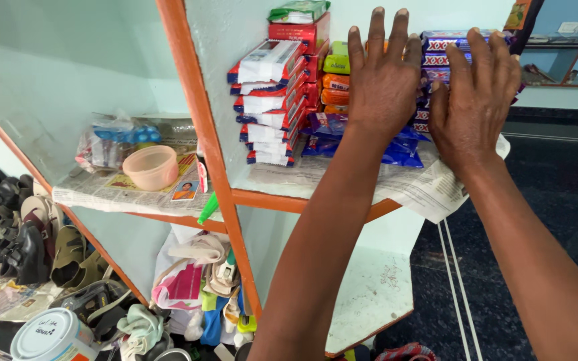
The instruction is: The person repeatedly picks up small foil-wrapped packets from a wooden table, walks to a nearby shelf, and places them into stacks of similar packets. The cycle repeats with the person returning to the table to collect more packets and restocking the shelf.
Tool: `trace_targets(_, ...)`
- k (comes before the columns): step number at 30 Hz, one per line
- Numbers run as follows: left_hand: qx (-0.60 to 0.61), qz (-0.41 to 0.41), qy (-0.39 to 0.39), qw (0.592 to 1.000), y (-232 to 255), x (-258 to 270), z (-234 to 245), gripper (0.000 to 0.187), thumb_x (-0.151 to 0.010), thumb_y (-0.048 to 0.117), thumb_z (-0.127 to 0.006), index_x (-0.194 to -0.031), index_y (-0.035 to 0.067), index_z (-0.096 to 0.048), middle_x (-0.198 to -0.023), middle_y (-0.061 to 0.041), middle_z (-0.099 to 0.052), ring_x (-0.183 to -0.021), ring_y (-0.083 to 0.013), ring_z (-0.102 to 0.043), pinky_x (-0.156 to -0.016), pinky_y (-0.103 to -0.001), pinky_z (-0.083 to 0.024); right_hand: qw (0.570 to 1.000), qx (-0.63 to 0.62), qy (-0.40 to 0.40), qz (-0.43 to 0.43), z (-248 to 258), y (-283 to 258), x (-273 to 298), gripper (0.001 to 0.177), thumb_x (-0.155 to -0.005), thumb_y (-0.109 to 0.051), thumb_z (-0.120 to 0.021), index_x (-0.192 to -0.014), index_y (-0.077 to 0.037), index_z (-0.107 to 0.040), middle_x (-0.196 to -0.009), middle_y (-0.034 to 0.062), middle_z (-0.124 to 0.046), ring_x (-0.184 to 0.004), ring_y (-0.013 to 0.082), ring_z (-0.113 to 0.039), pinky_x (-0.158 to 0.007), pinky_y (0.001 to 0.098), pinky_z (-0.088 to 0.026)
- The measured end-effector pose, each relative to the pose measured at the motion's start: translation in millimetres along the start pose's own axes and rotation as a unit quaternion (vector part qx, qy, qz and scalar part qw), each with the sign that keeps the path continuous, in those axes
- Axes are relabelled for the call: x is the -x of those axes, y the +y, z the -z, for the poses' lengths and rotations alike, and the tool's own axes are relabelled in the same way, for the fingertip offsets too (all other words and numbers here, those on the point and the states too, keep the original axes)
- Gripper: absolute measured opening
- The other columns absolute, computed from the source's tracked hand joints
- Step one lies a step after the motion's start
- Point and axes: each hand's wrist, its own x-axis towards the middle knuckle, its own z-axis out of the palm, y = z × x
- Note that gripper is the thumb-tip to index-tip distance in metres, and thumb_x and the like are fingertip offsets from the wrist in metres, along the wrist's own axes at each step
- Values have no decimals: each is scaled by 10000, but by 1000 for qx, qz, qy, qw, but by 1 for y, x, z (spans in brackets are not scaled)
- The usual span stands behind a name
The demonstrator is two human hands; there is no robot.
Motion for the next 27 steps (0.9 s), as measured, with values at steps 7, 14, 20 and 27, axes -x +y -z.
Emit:
trace_targets(7, -11, -4, -27, 1000, 6, 4, -4, 478, -851, 121, -703, -1321, 55, -646, -1607, -142, -362, -1554, -402, -215, -1280, -692, -148, 999, 31, -3, 7, -2, 4, 5, 497, -1052, -86, -638, -1532, 3, -548, -1631, 241, -397, -1558, 424, -269, -1288, 671, -168)
trace_targets(14, 15, -21, -31, 999, 11, 2, -3, 452, -868, 142, -701, -1309, 63, -652, -1631, -145, -317, -1559, -408, -169, -1277, -705, -116, 999, 47, 14, 1, 3, 4, 12, 421, -1043, -53, -624, -1458, 11, -588, -1590, 232, -446, -1573, 427, -300, -1284, 664, -184)
trace_targets(20, 43, -59, -2, 997, 22, 8, 5, 363, -870, 106, -695, -1231, 69, -709, -1609, -121, -391, -1549, -389, -244, -1284, -688, -153, 993, 106, -2, 43, 19, 7, 27, 375, -1044, 13, -659, -1416, -5, -618, -1580, 207, -484, -1541, 388, -315, -1293, 641, -191)
trace_targets(27, 103, -152, 31, 983, 46, 8, 6, 348, -853, 147, -712, -1191, 66, -737, -1512, -142, -483, -1459, -392, -347, -1246, -678, -184, 982, 159, -36, 92, 78, 13, 49, 366, -1000, -13, -705, -1366, -20, -693, -1548, 163, -530, -1548, 367, -328, -1262, 586, -207)
